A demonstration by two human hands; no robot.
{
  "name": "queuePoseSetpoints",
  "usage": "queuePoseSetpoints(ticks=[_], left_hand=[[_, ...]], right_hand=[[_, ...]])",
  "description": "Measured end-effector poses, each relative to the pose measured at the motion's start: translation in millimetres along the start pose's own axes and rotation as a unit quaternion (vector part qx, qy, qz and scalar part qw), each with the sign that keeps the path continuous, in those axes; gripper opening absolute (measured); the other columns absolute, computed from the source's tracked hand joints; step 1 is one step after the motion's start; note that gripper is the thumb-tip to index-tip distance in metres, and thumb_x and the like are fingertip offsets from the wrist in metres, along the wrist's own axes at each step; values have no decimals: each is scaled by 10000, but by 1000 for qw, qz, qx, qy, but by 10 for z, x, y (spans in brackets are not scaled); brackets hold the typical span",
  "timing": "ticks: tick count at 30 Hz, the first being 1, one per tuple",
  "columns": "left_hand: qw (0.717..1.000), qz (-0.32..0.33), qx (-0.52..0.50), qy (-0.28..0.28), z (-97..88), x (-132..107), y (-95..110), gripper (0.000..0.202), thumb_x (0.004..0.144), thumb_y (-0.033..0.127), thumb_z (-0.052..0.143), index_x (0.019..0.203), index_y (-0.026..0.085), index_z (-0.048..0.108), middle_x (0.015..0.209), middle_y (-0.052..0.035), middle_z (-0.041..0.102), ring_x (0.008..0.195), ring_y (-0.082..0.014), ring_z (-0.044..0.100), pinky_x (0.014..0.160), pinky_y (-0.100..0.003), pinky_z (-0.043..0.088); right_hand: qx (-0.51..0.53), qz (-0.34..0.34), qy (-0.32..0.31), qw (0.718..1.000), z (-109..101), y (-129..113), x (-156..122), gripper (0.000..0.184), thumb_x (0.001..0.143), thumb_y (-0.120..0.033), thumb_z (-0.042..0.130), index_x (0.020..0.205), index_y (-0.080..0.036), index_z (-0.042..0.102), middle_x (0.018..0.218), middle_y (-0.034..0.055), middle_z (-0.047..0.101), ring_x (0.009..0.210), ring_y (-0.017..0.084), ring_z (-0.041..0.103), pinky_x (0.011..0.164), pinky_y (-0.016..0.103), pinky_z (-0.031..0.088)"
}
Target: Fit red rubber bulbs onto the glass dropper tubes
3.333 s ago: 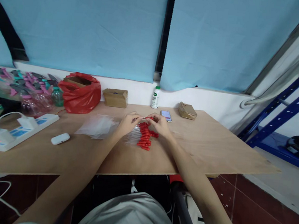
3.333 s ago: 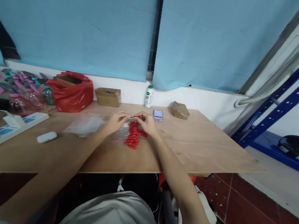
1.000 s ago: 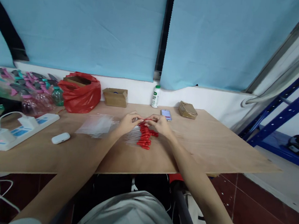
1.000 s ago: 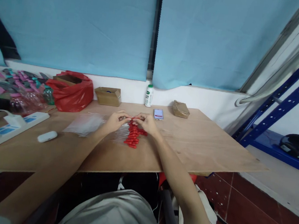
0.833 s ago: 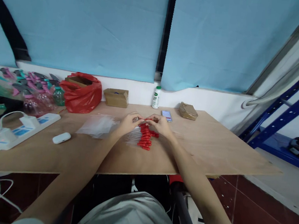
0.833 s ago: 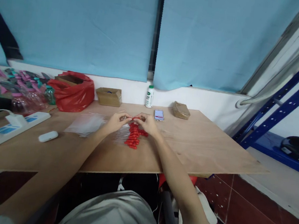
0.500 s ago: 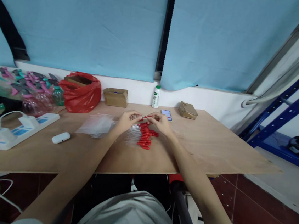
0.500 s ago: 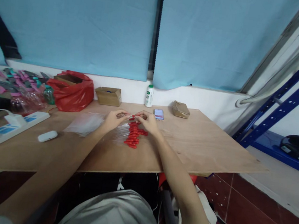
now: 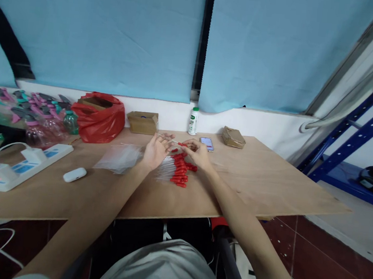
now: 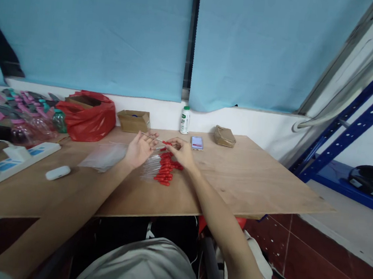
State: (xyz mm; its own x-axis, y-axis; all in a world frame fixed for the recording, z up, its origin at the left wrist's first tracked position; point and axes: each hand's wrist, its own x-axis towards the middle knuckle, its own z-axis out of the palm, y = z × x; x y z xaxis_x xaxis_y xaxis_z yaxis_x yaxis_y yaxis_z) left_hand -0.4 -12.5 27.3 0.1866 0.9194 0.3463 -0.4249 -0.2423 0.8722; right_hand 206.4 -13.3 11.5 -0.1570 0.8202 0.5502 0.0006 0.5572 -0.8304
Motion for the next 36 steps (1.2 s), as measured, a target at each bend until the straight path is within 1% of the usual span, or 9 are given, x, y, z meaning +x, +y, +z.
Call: queuePoseSetpoints(ticks=[3,6,8,11,14,21,27,31,36], left_hand=[[990,-56,-132,-12,82,-68,33,464,1036,590,351,891,197,552,1064,-120,666,849,-194,637,665,-303,512],[967,-76,-243,-26,141,-116,70,446,1040,555,351,802,199,474,885,-81,592,718,-175,583,567,-268,455],[954,-83,-287,-25,157,-131,88,435,1035,553,361,789,205,446,829,-65,544,667,-171,540,517,-258,412],[940,-91,-328,-20,155,-139,91,392,1035,511,371,789,211,421,807,-55,503,638,-165,496,497,-253,383],[934,-88,-345,-22,149,-144,72,354,1030,469,378,789,212,409,793,-47,472,623,-161,466,506,-260,386],[941,-77,-328,-32,190,-171,43,354,1032,457,356,781,210,387,787,-38,442,622,-156,447,552,-268,410],[945,-73,-319,-28,224,-186,33,358,1034,460,327,783,211,388,796,-48,449,635,-165,457,550,-267,406],[945,-71,-316,-36,226,-191,1,348,1031,451,330,792,208,399,816,-58,463,659,-168,475,563,-267,418],[941,-81,-326,-39,215,-194,12,352,1027,457,349,789,205,414,820,-57,460,666,-165,480,568,-264,423]], right_hand=[[-11,-9,-10,1000,14,-17,-17,347,798,-452,809,983,-170,727,843,52,763,709,174,710,703,295,571],[-15,-11,-19,1000,25,-45,-32,335,814,-448,799,982,-167,731,805,37,754,686,163,699,680,279,556],[-12,-8,-28,1000,35,-71,-44,328,821,-444,796,987,-168,733,792,33,755,682,164,702,676,277,556],[8,4,-42,999,54,-108,-60,344,824,-450,796,1019,-173,738,843,48,778,743,185,736,728,295,582],[31,14,-55,998,66,-122,-68,379,815,-468,803,1043,-171,747,870,63,795,799,207,757,781,321,602],[59,14,-45,997,75,-104,-80,359,775,-480,841,903,-160,742,789,64,792,713,198,748,746,327,617],[53,17,-43,998,85,-89,-82,350,781,-480,840,885,-161,741,797,71,796,720,203,755,747,336,629],[52,15,-29,998,95,-73,-76,364,775,-499,838,865,-162,737,784,71,792,714,209,755,743,343,633],[39,21,-39,998,58,-23,-53,353,793,-478,827,911,-154,750,814,78,795,744,207,757,753,331,622]])
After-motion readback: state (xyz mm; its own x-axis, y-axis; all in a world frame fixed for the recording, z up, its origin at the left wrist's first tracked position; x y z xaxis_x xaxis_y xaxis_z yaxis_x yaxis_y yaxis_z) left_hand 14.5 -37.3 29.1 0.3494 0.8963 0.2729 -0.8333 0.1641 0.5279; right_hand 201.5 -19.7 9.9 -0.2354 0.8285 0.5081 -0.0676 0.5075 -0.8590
